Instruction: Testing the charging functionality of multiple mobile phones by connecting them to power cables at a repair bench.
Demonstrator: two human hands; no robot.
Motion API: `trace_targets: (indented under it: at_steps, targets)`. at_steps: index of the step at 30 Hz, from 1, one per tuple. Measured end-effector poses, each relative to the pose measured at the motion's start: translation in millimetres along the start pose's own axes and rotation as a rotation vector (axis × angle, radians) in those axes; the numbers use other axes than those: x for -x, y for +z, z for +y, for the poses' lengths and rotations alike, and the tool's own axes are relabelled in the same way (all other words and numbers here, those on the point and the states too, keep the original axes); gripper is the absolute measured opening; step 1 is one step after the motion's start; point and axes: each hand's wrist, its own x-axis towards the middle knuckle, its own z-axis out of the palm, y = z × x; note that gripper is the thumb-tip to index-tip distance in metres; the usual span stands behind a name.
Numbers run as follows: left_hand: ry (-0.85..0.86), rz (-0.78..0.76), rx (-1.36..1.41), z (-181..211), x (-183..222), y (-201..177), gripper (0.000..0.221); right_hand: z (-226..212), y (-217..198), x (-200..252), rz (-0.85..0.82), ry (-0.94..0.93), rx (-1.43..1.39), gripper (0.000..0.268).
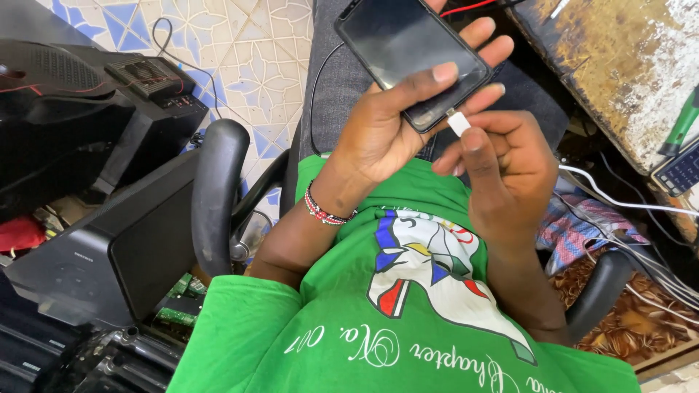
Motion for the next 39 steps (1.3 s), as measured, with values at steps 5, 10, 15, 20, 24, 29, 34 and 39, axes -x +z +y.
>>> trace_targets:
  at_steps: [5, 10, 15, 20, 24, 29, 34, 39]
  targets:
    - [0.13, -0.106, -0.14, -11, -9, -28, 0.069, 13, -8, 5, 0.079, -0.031, -0.123, 0.036]
    - [0.412, -0.06, -0.636, -12, -9, -30, 0.059, 29, -13, 4, 0.158, -0.025, -0.274, 0.034]
    - [0.341, 0.033, -0.661, -9, -5, -20, 0.058, 42, -19, 1, 0.166, -0.015, -0.35, 0.035]
    - [0.467, -0.028, -0.616, -18, -20, -43, 0.074, 39, -18, -2, 0.16, 0.003, -0.343, 0.036]
    - [0.477, -0.084, -0.496, -21, -26, -55, 0.074, 32, -15, -3, 0.129, 0.028, -0.33, 0.035]
    - [0.225, -0.173, -0.216, -21, -32, -83, 0.07, 24, -11, -1, 0.097, 0.006, -0.283, 0.032]
    - [0.088, -0.091, -0.108, -23, -38, -102, 0.081, 6, -7, -2, 0.028, -0.03, -0.136, 0.026]
    - [0.149, -0.183, -0.149, -18, -33, -95, 0.069, -4, 1, -9, 0.027, -0.16, -0.044, 0.018]
